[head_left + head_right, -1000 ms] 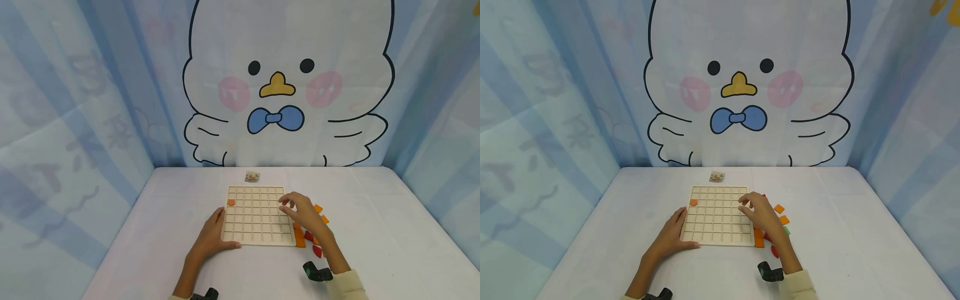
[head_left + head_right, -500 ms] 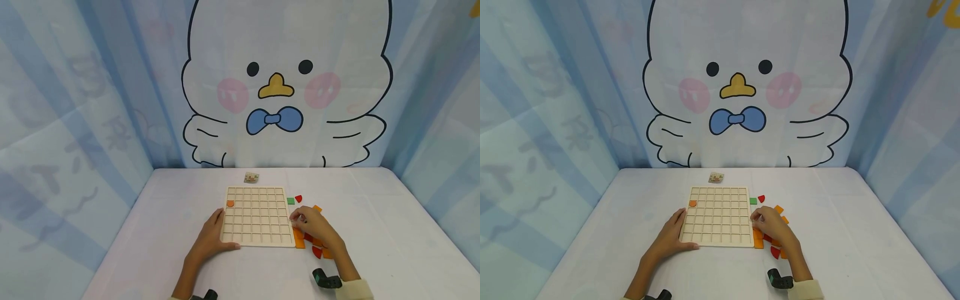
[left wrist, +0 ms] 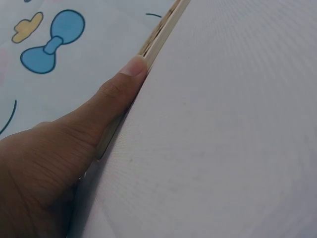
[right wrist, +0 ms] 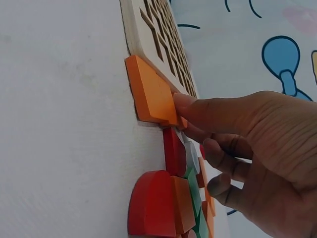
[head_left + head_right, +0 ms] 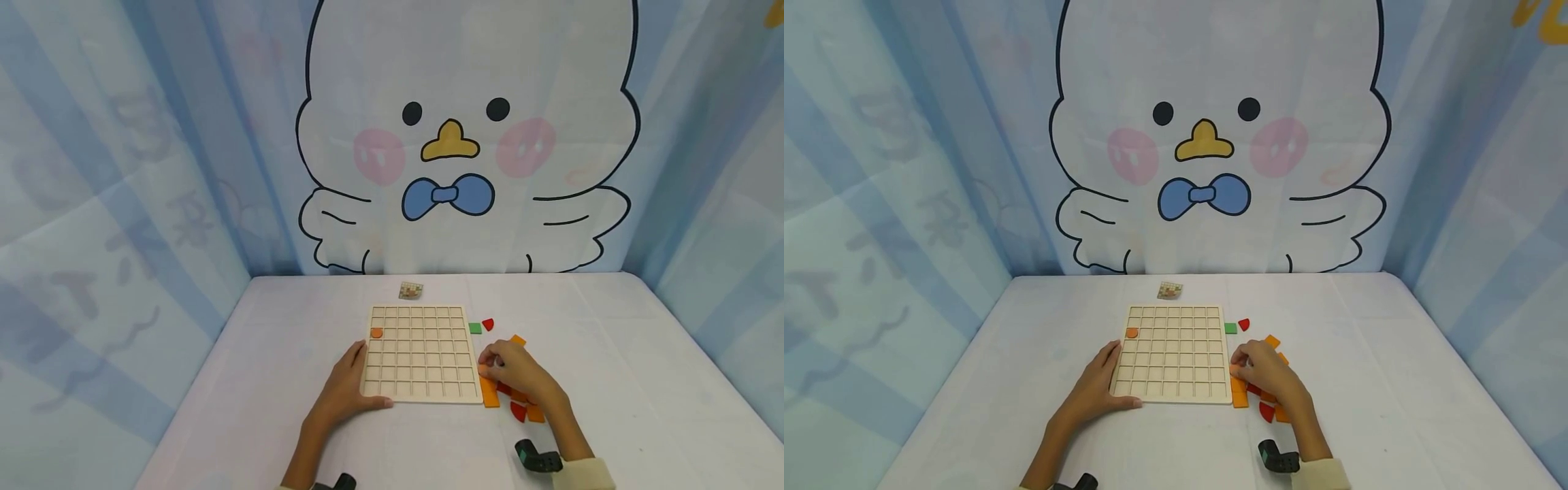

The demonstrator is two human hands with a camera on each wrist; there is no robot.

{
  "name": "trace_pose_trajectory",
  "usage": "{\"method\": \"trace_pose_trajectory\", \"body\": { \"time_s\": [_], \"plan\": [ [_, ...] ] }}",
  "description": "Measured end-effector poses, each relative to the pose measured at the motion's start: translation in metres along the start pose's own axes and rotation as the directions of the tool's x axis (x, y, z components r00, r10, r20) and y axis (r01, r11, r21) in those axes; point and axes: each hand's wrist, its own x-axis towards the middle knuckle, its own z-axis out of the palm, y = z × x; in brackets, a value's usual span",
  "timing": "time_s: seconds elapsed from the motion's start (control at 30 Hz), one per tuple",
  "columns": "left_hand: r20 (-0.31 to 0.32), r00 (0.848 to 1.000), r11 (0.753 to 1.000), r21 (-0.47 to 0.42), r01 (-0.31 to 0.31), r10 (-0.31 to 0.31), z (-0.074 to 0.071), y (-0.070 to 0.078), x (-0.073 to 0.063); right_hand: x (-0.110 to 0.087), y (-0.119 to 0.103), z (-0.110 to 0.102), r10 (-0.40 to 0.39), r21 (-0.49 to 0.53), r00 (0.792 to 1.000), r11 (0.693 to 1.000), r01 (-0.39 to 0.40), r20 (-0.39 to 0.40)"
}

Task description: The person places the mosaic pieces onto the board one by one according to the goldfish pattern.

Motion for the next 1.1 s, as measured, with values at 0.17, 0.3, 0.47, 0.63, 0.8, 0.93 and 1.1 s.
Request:
{"method": "trace_pose_trajectory", "body": {
  "time_s": [0.17, 0.3, 0.47, 0.63, 0.8, 0.93, 1.1],
  "plan": [
    [0.0, 1.0, 1.0, -0.008, 0.0, 0.0, -0.0001, -0.0003, 0.0001, 0.0, -0.0012, -0.0013, -0.014, -0.041, 1.0, 0.999, 0.014, -0.006],
    [-0.002, 1.0, 1.0, -0.014, 0.0, 0.0, -0.0006, -0.0007, 0.0001, 0.0005, -0.0015, -0.0012, -0.017, -0.052, 1.0, 0.999, 0.016, -0.014],
    [0.002, 1.0, 1.0, -0.01, 0.004, -0.004, -0.0008, -0.0004, -0.0003, -0.001, -0.0024, -0.0006, 0.007, -0.068, 1.0, 0.998, -0.008, -0.018],
    [0.008, 1.0, 1.0, -0.004, 0.004, -0.004, -0.0015, 0.0013, -0.0004, -0.0024, -0.0025, -0.0009, 0.044, -0.075, 0.999, 0.996, -0.046, -0.027],
    [0.002, 1.0, 1.0, -0.008, -0.003, 0.003, -0.0013, 0.0017, -0.0005, -0.0019, 0.0011, -0.0014, 0.01, -0.081, 0.999, 0.997, -0.013, -0.042],
    [0.0, 1.0, 1.0, -0.002, -0.003, 0.003, -0.0006, 0.0007, -0.0011, -0.0012, 0.0033, -0.0008, -0.022, -0.1, 0.999, 0.995, 0.018, -0.045],
    [0.0, 1.0, 1.0, 0.002, -0.003, 0.003, 0.0003, -0.0009, -0.0013, 0.0, 0.0045, 0.0006, -0.007, -0.126, 0.999, 0.992, 0.001, -0.047]
  ]
}}
